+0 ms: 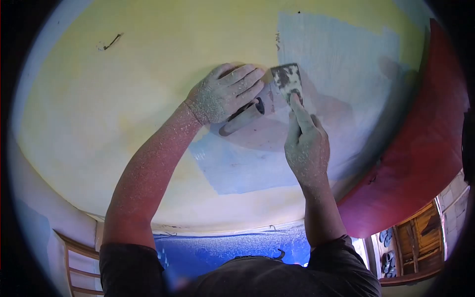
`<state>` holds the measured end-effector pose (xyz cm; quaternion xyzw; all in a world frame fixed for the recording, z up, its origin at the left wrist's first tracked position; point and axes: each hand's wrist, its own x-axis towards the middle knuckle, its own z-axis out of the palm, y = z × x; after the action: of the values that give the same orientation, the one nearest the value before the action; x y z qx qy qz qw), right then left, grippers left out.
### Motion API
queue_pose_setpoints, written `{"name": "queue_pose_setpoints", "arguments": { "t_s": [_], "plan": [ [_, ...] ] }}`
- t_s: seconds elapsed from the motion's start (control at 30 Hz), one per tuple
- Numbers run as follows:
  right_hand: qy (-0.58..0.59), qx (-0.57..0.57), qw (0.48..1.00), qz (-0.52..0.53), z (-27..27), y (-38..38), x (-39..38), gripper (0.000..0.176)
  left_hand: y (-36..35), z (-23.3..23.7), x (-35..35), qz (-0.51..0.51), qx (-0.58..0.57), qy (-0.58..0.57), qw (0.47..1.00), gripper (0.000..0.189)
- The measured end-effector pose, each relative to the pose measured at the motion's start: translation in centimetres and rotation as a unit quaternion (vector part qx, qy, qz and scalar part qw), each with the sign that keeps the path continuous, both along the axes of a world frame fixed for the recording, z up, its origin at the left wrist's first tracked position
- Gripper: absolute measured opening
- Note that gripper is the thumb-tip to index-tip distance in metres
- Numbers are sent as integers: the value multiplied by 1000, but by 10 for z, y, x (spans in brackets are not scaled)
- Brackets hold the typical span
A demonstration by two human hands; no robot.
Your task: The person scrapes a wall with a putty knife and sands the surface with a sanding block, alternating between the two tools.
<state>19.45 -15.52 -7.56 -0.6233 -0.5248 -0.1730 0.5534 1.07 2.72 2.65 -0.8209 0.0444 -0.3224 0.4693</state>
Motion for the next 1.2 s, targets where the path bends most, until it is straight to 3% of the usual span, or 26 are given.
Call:
{"name": "queue_pose_setpoints", "arguments": {
  "t_s": [0.13,0.3,0.5,0.6,0.7,0.9,1.0,1.1,1.2],
  "plan": [
    [33,-22,999,-19,-12,-5,-9,46,1,0,-1,-1,4,-12,1000,39],
    [-17,2,998,-67,27,7,-10,47,0,3,-5,24,30,1,999,36],
    [13,-78,994,-72,11,-10,-22,46,5,-1,-5,4,7,-18,1000,36],
    [-38,-10,995,-87,30,8,-15,46,4,1,-7,23,33,-11,999,37],
    [0,-49,995,-88,50,-2,-24,45,4,1,-8,12,-4,-8,1000,39],
    [6,-85,993,-78,19,-12,-23,44,11,-2,-7,12,10,-19,1000,41],
    [-50,-6,994,-96,47,4,-17,42,7,4,-10,23,7,4,1000,43],
    [5,-59,995,-76,73,-6,-24,40,4,5,-13,9,-13,4,1000,44],
    [-14,-68,995,-71,27,-10,-26,41,9,1,-11,19,16,-12,1000,43]
  ]
}}
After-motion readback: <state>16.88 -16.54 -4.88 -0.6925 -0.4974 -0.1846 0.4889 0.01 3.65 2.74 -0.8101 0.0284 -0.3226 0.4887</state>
